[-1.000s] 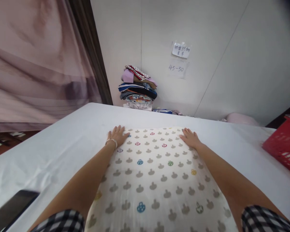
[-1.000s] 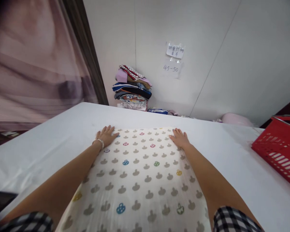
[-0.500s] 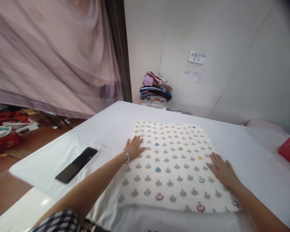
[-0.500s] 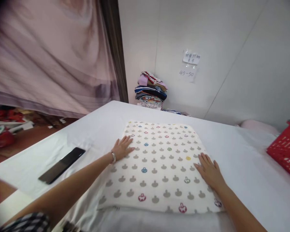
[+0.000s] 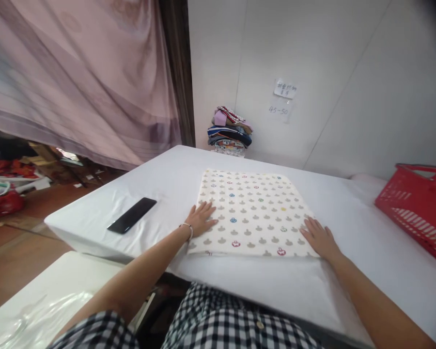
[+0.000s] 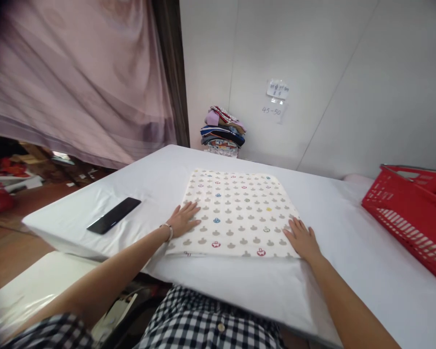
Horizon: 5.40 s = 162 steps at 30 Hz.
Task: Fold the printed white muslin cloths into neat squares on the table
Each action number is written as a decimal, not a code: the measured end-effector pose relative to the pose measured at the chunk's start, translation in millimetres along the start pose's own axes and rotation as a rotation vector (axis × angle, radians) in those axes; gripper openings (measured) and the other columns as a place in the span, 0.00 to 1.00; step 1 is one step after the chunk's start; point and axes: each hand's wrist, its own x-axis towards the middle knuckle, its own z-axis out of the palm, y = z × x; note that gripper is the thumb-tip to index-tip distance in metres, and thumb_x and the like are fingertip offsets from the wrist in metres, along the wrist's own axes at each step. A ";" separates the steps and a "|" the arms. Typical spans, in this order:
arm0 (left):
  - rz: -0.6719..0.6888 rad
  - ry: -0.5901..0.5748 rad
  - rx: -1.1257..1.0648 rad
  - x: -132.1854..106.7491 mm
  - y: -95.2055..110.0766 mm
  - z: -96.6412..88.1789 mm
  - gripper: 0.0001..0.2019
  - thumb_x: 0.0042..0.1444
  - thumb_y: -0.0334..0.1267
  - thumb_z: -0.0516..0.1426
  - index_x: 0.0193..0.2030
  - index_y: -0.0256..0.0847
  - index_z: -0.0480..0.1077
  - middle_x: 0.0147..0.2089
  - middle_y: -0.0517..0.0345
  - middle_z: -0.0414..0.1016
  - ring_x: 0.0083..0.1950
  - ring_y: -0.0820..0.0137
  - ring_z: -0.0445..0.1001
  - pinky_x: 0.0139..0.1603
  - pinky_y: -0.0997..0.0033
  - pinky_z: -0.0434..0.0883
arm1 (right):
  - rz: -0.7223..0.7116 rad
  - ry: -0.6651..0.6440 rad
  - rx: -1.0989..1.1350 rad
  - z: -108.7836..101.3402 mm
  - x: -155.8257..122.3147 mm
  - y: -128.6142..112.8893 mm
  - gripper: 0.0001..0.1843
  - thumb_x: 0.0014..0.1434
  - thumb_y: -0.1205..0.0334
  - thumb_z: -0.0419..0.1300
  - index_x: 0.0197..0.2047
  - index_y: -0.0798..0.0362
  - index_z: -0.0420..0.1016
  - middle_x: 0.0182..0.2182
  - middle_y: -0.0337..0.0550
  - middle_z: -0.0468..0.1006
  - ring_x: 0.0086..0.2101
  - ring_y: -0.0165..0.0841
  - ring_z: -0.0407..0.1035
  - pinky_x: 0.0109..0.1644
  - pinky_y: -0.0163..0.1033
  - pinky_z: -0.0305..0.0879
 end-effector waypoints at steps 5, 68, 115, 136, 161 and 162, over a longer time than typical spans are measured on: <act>-0.051 0.084 -0.109 -16.8 5.3 -4.2 0.28 0.58 0.55 0.42 0.62 0.46 0.55 0.67 0.54 0.49 0.68 0.60 0.42 0.63 0.47 0.44 | 0.028 0.090 0.243 -19.9 -16.2 -5.6 0.29 0.60 0.45 0.40 0.59 0.49 0.60 0.61 0.46 0.56 0.61 0.41 0.46 0.62 0.58 0.41; 0.404 0.315 0.216 -64.9 121.2 34.8 0.09 0.60 0.33 0.48 0.33 0.40 0.68 0.35 0.55 0.66 0.39 0.67 0.61 0.40 0.63 0.59 | -0.632 0.282 0.571 -14.4 -74.1 -132.7 0.10 0.60 0.63 0.51 0.43 0.48 0.70 0.41 0.44 0.75 0.43 0.38 0.68 0.48 0.48 0.66; 0.251 0.337 0.178 -86.0 70.7 27.7 0.22 0.54 0.23 0.44 0.53 0.40 0.66 0.54 0.53 0.69 0.57 0.63 0.63 0.56 0.58 0.63 | -0.755 0.370 0.309 -8.8 -79.5 -131.5 0.22 0.60 0.72 0.45 0.55 0.54 0.64 0.45 0.49 0.74 0.45 0.36 0.67 0.48 0.45 0.66; 0.441 0.250 0.253 -97.2 43.7 20.8 0.34 0.46 0.17 0.43 0.60 0.45 0.59 0.62 0.59 0.61 0.64 0.66 0.55 0.60 0.62 0.63 | -0.918 0.160 0.090 -12.4 -72.7 -208.3 0.19 0.63 0.66 0.45 0.56 0.51 0.63 0.55 0.48 0.66 0.56 0.36 0.55 0.55 0.45 0.56; 0.471 0.312 0.217 -72.2 35.0 31.1 0.25 0.56 0.53 0.48 0.57 0.46 0.64 0.63 0.56 0.58 0.62 0.62 0.59 0.60 0.58 0.60 | 0.444 0.122 0.447 -51.8 -64.7 46.3 0.19 0.55 0.54 0.52 0.45 0.53 0.74 0.43 0.45 0.76 0.42 0.35 0.70 0.48 0.39 0.62; 0.454 0.309 0.208 -72.6 34.4 30.6 0.25 0.56 0.54 0.47 0.56 0.46 0.64 0.63 0.57 0.58 0.62 0.62 0.59 0.60 0.56 0.60 | 0.452 0.095 0.450 -53.0 -58.9 44.3 0.19 0.54 0.54 0.53 0.44 0.53 0.74 0.41 0.45 0.77 0.40 0.35 0.70 0.46 0.38 0.63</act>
